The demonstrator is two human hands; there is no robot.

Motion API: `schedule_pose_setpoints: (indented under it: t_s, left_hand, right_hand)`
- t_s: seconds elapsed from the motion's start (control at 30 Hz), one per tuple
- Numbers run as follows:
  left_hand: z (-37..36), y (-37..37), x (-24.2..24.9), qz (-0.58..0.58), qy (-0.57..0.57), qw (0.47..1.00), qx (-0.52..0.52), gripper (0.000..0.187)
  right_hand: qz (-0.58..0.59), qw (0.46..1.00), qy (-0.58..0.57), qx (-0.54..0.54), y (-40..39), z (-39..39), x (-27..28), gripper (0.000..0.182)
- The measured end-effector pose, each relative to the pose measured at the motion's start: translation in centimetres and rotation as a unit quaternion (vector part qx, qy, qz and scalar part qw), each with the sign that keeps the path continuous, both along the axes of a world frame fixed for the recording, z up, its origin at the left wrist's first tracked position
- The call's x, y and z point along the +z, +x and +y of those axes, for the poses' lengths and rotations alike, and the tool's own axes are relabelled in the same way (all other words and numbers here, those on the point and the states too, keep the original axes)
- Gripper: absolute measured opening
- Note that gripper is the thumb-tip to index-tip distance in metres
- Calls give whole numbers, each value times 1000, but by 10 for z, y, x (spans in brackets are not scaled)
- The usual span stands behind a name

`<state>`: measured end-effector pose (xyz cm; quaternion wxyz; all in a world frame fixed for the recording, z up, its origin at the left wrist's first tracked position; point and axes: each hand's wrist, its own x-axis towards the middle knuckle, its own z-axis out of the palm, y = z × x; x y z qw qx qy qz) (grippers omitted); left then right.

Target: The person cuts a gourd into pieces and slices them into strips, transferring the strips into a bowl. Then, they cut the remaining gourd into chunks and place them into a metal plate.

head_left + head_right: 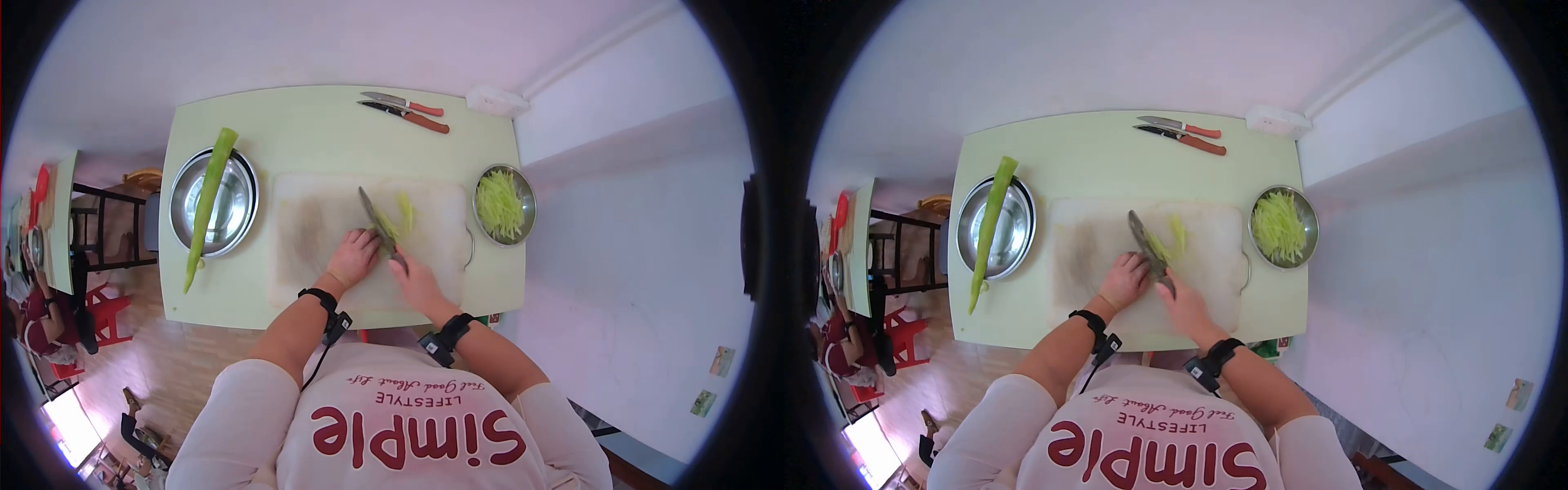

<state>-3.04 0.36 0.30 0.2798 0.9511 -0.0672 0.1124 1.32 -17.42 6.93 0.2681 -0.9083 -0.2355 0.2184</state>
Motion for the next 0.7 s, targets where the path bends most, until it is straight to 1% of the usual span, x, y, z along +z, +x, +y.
schedule_pose_setpoints:
  t_s: [0.03,0.07,0.1,0.17,0.2,0.27,0.3,0.37,0.47,0.53,0.63,0.7]
  left_hand:
    - [-1,1,1,-33,-22,999,4,37]
    - [-1,0,1,-34,-20,999,8,37]
    - [-2,0,2,-35,-21,999,8,37]
    - [-4,-2,3,-35,-22,999,5,37]
    - [-3,-3,4,-36,-13,999,3,36]
    - [-3,-6,4,-36,-4,999,-1,35]
    - [-3,-7,2,-23,4,1000,1,36]
    - [-3,-8,-2,-10,12,1000,3,38]
    - [-2,-10,-2,3,11,1000,2,36]
    - [-3,-10,-1,-2,9,1000,5,32]
    - [1,-10,-4,6,30,999,-20,29]
    - [2,-10,-5,-11,19,1000,-17,29]
  right_hand:
    - [110,992,36,-55,8,-4,9,53]
    - [218,967,71,-110,14,-7,15,51]
    - [218,967,71,-107,15,-11,15,51]
    - [142,984,72,-78,14,-19,15,50]
    - [140,984,73,-78,12,-21,12,50]
    - [15,997,78,-7,2,-26,3,51]
    - [15,997,77,-8,-1,-25,8,51]
    - [29,1000,13,3,-6,-22,18,52]
    - [4,1000,9,17,-13,-24,16,53]
    - [3,1000,-2,23,-16,-26,19,54]
    - [11,999,-31,36,-24,-29,30,54]
    - [18,998,-49,44,-26,-29,31,54]
